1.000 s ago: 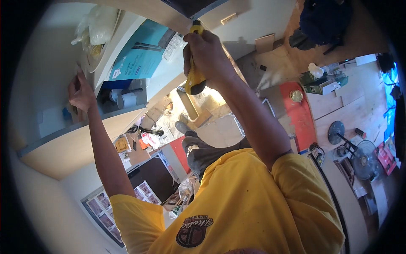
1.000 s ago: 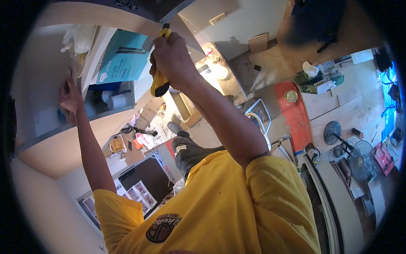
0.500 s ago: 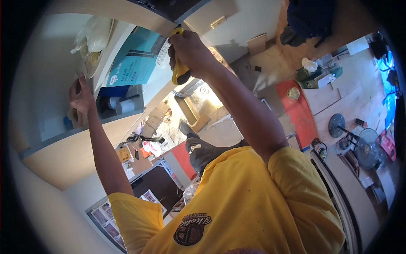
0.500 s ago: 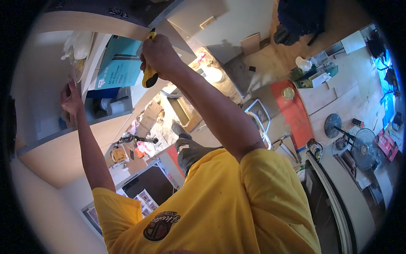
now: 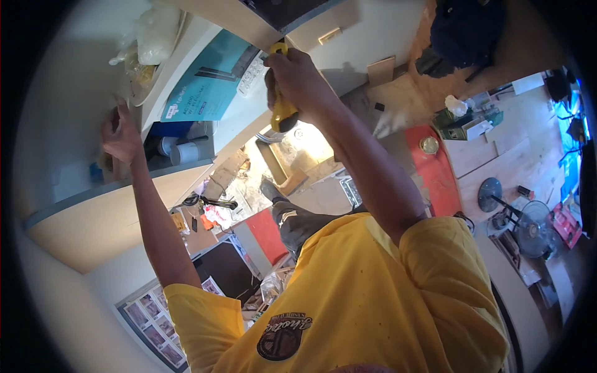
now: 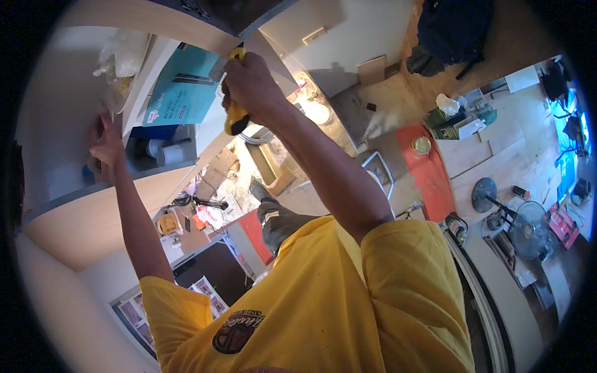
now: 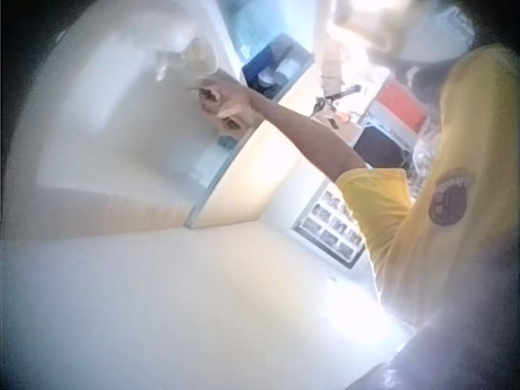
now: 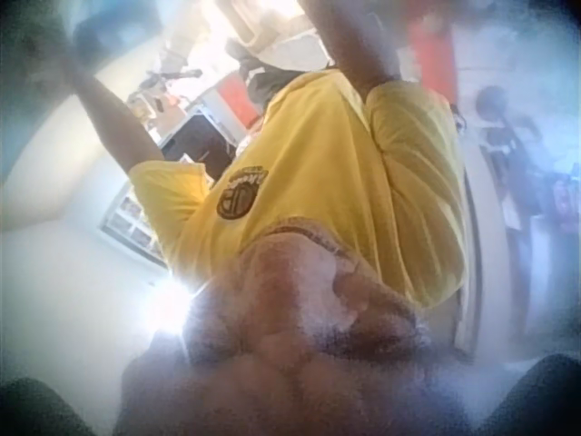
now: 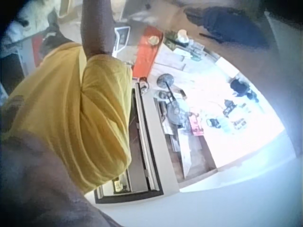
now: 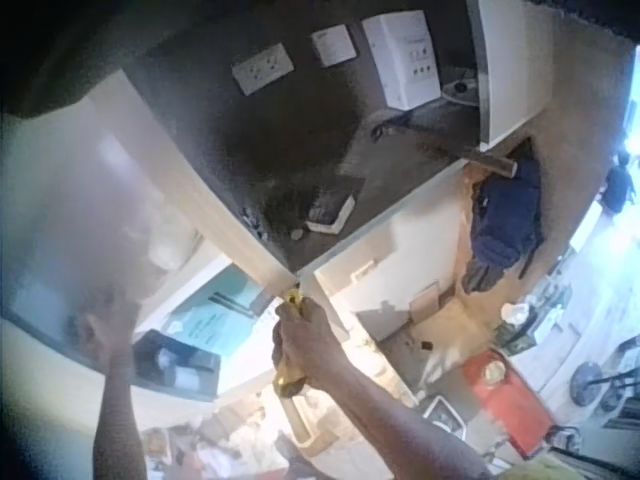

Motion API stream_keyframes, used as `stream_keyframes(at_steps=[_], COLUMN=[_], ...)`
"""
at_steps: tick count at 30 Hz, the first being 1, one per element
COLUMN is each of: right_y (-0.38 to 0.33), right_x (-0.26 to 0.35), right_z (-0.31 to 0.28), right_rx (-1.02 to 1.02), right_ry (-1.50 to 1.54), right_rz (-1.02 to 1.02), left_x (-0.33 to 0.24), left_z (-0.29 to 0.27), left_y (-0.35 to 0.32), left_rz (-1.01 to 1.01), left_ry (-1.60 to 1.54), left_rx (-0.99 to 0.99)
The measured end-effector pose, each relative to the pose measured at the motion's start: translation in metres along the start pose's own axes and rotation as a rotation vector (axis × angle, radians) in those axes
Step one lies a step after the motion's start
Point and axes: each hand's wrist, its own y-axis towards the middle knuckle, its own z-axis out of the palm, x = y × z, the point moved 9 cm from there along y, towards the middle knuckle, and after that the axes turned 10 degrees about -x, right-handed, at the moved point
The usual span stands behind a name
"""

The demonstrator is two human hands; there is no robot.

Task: The person assembles a wooden cabinet door by first sanding the edges with a sanding block. They then use a utility knife to cut a piece of material and a hammer to tap the door into place, securing it to the cabinet frame.

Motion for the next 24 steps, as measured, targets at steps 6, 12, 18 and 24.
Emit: stream_keyframes(at_steps=[6,12,18,24], right_y=[0.0,0.002,0.016,0.03], right_x=[-0.005,0.0,0.009,-0.006], right_z=[-0.008,-0.029,-0.065,-0.026], right_rx=[0.011,0.066,-0.209,-0.372], right_ry=[0.019,-0.072,0.301,0.409], right_rz=[0.028,0.132,-0.298,-0.566], left_x=[0.009,0.013,0.008,0.014], left_z=[0.001,-0.002,-0.003,-0.003], left_y=[-0.002,-0.002,-0.001,-0.002], left_rz=[-0.034,-0.069,0.006,-0.009], left_ry=[-0.053,0.032,0.059,0.027], left_rx=[-0.01,-0.028,-0.06,-0.077])
